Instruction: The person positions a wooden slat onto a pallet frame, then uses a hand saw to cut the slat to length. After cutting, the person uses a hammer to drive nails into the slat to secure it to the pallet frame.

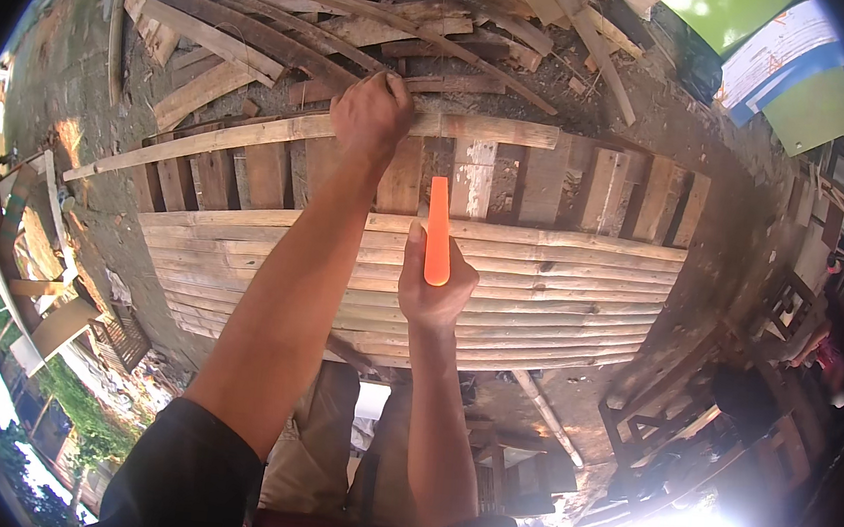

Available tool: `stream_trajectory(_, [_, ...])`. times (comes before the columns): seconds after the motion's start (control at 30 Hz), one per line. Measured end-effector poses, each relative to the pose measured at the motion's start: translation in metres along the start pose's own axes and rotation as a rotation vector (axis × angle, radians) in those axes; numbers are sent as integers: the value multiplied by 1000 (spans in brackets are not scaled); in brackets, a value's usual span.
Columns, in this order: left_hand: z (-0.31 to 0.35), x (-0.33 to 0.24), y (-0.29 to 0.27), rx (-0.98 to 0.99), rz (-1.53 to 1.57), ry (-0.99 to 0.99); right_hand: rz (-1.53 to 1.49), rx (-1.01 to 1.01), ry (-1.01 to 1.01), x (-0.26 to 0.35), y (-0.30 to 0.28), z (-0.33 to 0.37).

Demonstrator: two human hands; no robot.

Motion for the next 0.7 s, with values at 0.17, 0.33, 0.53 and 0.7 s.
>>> stream_trajectory(0.17, [-2,5,1,42,-41,-46,36,57,-29,2,-36,87])
stream_trajectory(0.33, [2,1,2,-6,19,11,4,3,-4,2,-31,72])
stream_trajectory(0.53, [-2,1,1,42,-44,-24,40,19,42,10,6,-16])
stream_trajectory(0.7, [-1,3,0,28,-35,-29,110,123,22,17,-62,103])
Point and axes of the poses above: each hand's wrist, its own z-axis away from the middle knuckle, its own y-axis out of the palm, x = y × z, the point moved 3 cm from there along -z, towards the middle knuckle, and after that the axes turned 13 degrees about -y, right-handed, at the moved point
